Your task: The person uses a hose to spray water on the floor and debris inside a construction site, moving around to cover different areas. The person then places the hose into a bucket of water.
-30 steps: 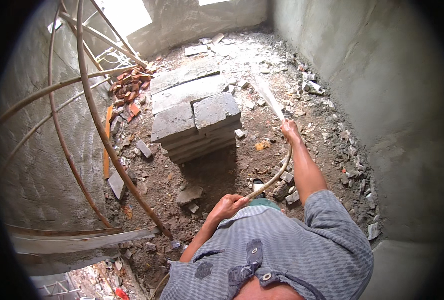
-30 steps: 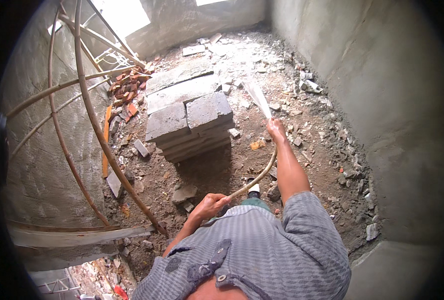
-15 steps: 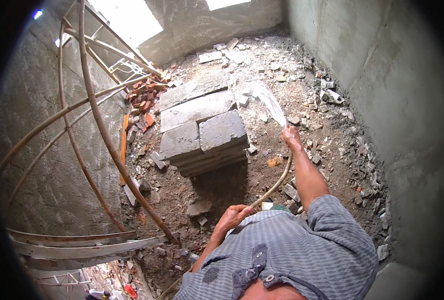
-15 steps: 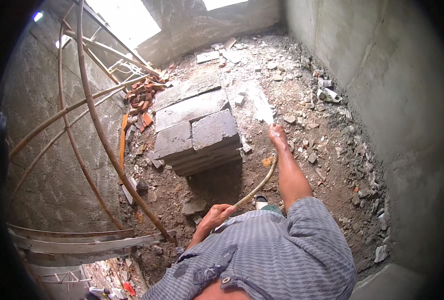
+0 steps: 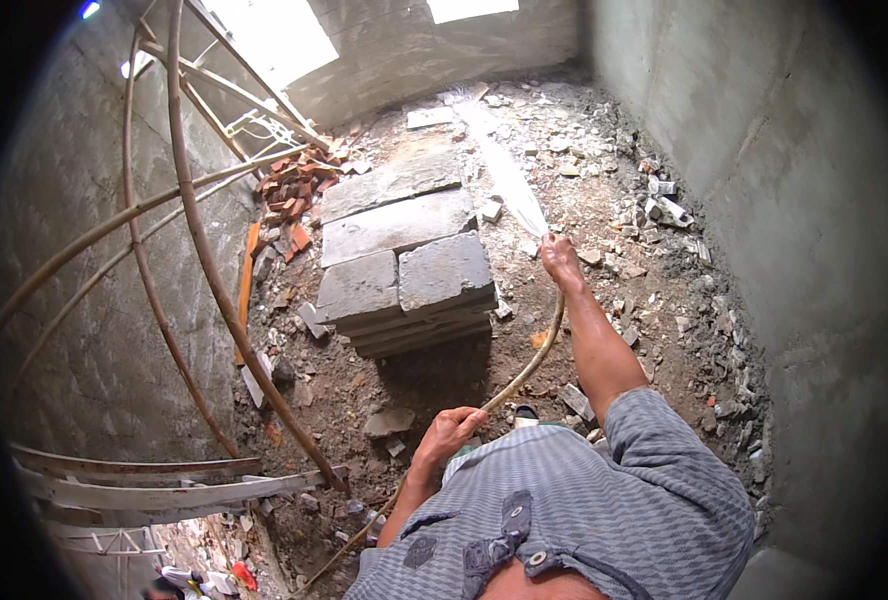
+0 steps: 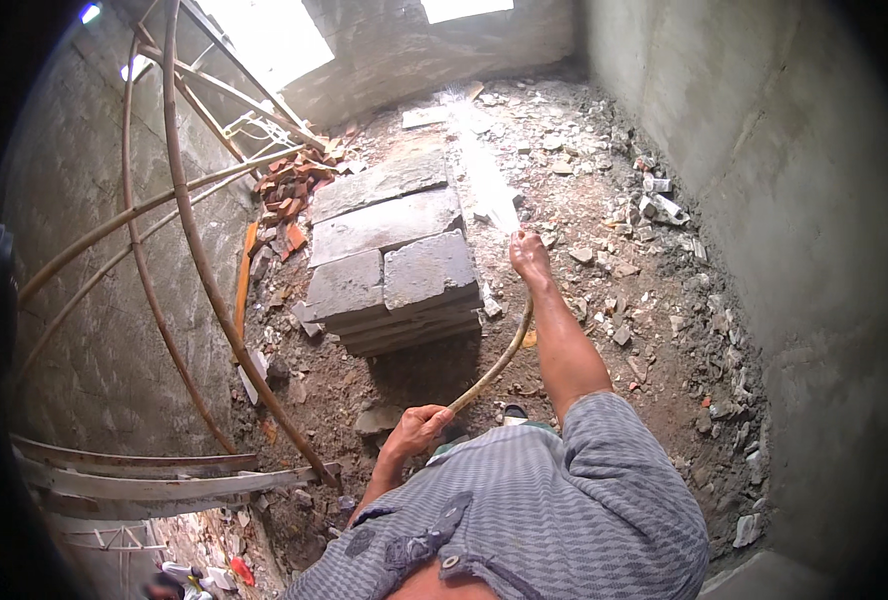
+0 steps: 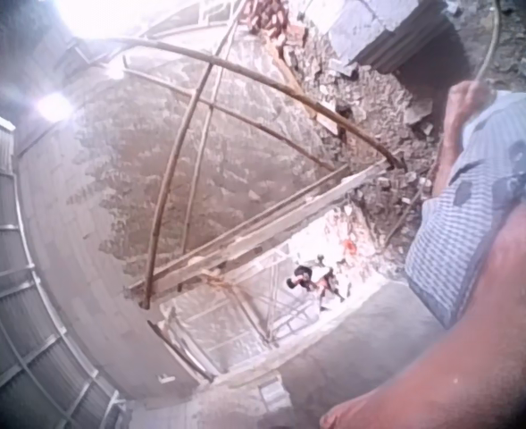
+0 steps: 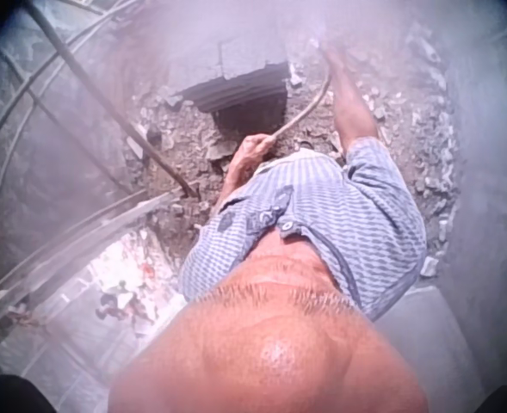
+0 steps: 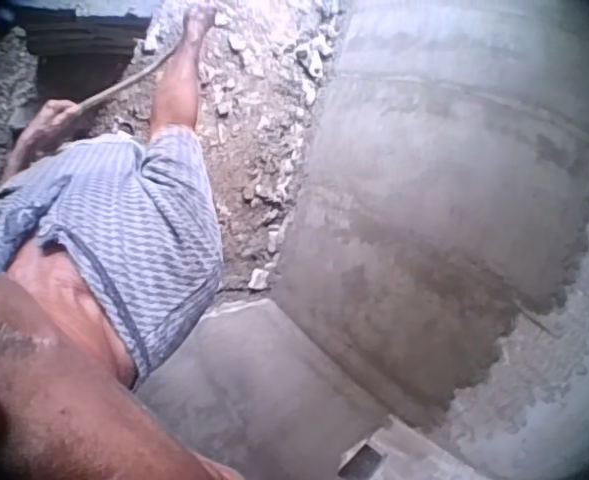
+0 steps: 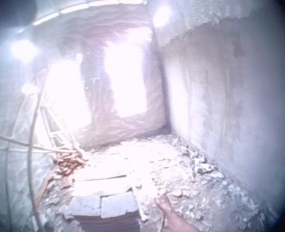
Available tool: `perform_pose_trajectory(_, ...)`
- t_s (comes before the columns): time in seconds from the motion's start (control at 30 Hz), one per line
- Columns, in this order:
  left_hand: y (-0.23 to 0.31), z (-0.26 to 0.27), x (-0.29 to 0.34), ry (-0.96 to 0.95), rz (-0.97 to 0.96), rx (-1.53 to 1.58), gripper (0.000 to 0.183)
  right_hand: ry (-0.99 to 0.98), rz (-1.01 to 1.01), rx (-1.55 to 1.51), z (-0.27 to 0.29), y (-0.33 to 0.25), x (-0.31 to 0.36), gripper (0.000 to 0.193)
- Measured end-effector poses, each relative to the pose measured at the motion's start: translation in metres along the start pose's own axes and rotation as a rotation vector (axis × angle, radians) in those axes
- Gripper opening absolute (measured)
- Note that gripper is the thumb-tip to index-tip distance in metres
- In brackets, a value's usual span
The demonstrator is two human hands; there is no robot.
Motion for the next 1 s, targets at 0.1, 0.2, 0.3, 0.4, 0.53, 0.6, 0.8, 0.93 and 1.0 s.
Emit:
perform_pose_trajectory(0.1,0.003,0.004,0.001,0.039,-0.053,0.024,0.032,-0.007,0.011,0.004,-0.007,-0.006,-0.006,0.043)
perform_pose_trajectory(0.2,0.002,0.008,-0.001,0.052,-0.076,0.009,0.032,0.018,0.039,0.104,-0.01,-0.005,-0.012,0.039)
perform_pose_trajectory(0.3,-0.001,0.011,0.0,0.056,-0.047,0.002,0.033,0.035,-0.079,-0.112,-0.006,-0.002,0.003,0.038)
perform_pose_trajectory(0.4,0.003,0.013,0.0,0.041,-0.023,-0.014,0.033,0.074,-0.091,-0.081,-0.001,0.004,0.008,0.036)
perform_pose_trajectory(0.53,0.003,0.013,-0.006,0.02,-0.017,-0.054,0.033,0.192,-0.153,-0.097,0.001,0.047,-0.016,0.036)
perform_pose_trajectory(0.6,0.005,0.014,-0.005,0.007,-0.011,-0.062,0.033,0.213,-0.133,-0.072,0.003,0.056,-0.011,0.035)
perform_pose_trajectory(0.8,-0.002,0.021,-0.009,-0.008,-0.02,-0.083,0.034,0.273,-0.203,-0.167,0.006,0.056,-0.003,0.028)
perform_pose_trajectory(0.93,0.006,0.023,-0.003,-0.005,-0.013,-0.105,0.034,0.32,-0.05,-0.147,-0.006,0.072,-0.023,0.027)
perform_pose_trajectory(1.0,-0.004,0.025,-0.003,-0.021,0.017,-0.118,0.034,0.327,0.092,0.332,-0.02,0.083,-0.033,0.027)
Point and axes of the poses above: each hand's wrist, its own x-axis away from the middle knuckle, its own z-axis out of the back of the hand, y = z × x, the point moved 5 cm from there along -x, towards the middle knuckle, and after that the axes turned 2 degrees about -y, right-handed, at the moved point
